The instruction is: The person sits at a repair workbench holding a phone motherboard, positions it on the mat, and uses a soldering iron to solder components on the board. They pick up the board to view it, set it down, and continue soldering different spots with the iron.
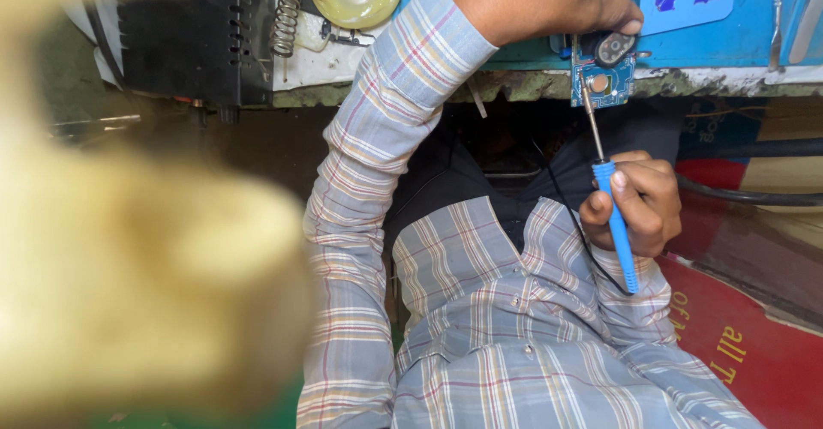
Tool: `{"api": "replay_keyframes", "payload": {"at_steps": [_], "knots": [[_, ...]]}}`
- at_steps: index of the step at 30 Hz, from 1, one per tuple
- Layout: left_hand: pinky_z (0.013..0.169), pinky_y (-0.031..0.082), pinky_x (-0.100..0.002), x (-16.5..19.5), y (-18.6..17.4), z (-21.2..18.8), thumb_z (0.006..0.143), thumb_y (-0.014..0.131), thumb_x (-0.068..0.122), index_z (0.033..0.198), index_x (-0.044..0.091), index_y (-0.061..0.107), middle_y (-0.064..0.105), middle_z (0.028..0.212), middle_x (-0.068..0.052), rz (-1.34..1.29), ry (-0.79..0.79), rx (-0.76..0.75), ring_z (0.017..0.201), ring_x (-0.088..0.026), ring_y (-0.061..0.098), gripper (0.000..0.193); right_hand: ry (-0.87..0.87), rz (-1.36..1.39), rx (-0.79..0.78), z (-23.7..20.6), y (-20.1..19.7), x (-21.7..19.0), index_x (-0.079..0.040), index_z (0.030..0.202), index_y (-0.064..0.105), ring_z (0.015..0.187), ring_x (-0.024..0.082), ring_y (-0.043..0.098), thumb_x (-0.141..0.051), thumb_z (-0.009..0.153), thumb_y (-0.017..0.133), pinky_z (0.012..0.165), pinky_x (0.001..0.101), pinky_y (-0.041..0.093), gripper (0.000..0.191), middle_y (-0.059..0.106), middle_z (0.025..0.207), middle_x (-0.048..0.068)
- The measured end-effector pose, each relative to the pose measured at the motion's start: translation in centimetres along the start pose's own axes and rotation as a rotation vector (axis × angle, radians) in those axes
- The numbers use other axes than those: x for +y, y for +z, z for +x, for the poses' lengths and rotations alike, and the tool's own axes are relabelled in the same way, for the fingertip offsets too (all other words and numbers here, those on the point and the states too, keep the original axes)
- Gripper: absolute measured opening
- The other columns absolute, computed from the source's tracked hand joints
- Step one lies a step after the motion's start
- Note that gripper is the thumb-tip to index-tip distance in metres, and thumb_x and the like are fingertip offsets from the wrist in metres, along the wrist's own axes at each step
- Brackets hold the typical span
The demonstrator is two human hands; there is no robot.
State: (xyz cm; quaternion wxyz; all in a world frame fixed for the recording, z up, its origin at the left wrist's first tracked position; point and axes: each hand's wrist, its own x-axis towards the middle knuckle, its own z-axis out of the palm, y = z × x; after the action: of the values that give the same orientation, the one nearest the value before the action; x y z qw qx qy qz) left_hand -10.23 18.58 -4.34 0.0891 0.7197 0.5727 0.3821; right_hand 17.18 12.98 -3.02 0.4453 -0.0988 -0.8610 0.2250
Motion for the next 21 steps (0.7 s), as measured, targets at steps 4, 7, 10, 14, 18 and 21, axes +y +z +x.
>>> {"api": "replay_keyframes", "payload": {"at_steps": [4, 7, 10, 14, 18, 21], "knots": [[0.037, 0.046, -0.040, 0.05, 0.04, -0.02, 0.089, 0.079, 0.057, 0.079, 0.006, 0.079, 0.064, 0.049, -0.007, 0.011, 0.017, 0.036, 0.039, -0.023, 0.060, 0.052, -0.012, 0.005, 0.019, -0.16, 0.06, 0.42, 0.002, 0.121, 0.053, 0.073, 0.028, 0.058, -0.013, 0.109, 0.062, 0.056, 0.0397, 0.056, 0.021, 0.056, 0.095, 0.019], [0.037, 0.046, -0.040, -0.01, -0.05, -0.02, 0.090, 0.080, 0.057, 0.079, 0.006, 0.079, 0.064, 0.049, -0.008, 0.013, 0.015, 0.021, 0.040, -0.023, 0.059, 0.053, -0.031, 0.010, 0.050, -0.32, 0.17, 0.62, 0.003, 0.118, 0.054, 0.070, 0.027, 0.057, -0.014, 0.107, 0.063, 0.057, 0.0413, 0.054, 0.023, 0.056, 0.093, 0.019], [0.037, 0.046, -0.041, -0.01, -0.14, -0.05, 0.090, 0.080, 0.057, 0.079, 0.006, 0.079, 0.064, 0.049, -0.008, 0.009, 0.029, 0.029, 0.039, -0.023, 0.059, 0.053, -0.010, 0.016, 0.042, -0.49, 0.15, 0.60, 0.002, 0.121, 0.054, 0.073, 0.028, 0.058, -0.016, 0.109, 0.063, 0.056, 0.0398, 0.056, 0.024, 0.056, 0.096, 0.019], [0.039, 0.047, -0.041, 0.02, -0.27, -0.09, 0.090, 0.080, 0.056, 0.081, 0.005, 0.079, 0.065, 0.051, -0.009, -0.004, 0.025, 0.018, 0.042, -0.024, 0.061, 0.052, -0.008, 0.038, 0.045, -0.54, 0.20, 0.58, 0.002, 0.121, 0.054, 0.073, 0.027, 0.058, -0.015, 0.108, 0.063, 0.059, 0.0414, 0.057, 0.023, 0.056, 0.095, 0.020], [0.042, 0.049, -0.043, 0.04, -0.35, -0.01, 0.089, 0.080, 0.057, 0.083, 0.004, 0.078, 0.066, 0.053, -0.011, -0.011, 0.015, 0.009, 0.045, -0.027, 0.063, 0.053, 0.033, 0.039, 0.019, -0.53, 0.08, 0.20, 0.002, 0.123, 0.053, 0.075, 0.028, 0.060, -0.016, 0.109, 0.063, 0.059, 0.0399, 0.057, 0.024, 0.056, 0.097, 0.019], [0.042, 0.050, -0.044, 0.04, -0.37, 0.05, 0.089, 0.080, 0.058, 0.083, 0.004, 0.078, 0.066, 0.054, -0.011, -0.004, -0.004, -0.016, 0.046, -0.028, 0.064, 0.055, 0.035, 0.037, 0.026, -0.49, 0.04, 0.05, 0.001, 0.123, 0.053, 0.076, 0.028, 0.060, -0.016, 0.110, 0.062, 0.059, 0.0394, 0.057, 0.024, 0.057, 0.098, 0.019]]}}
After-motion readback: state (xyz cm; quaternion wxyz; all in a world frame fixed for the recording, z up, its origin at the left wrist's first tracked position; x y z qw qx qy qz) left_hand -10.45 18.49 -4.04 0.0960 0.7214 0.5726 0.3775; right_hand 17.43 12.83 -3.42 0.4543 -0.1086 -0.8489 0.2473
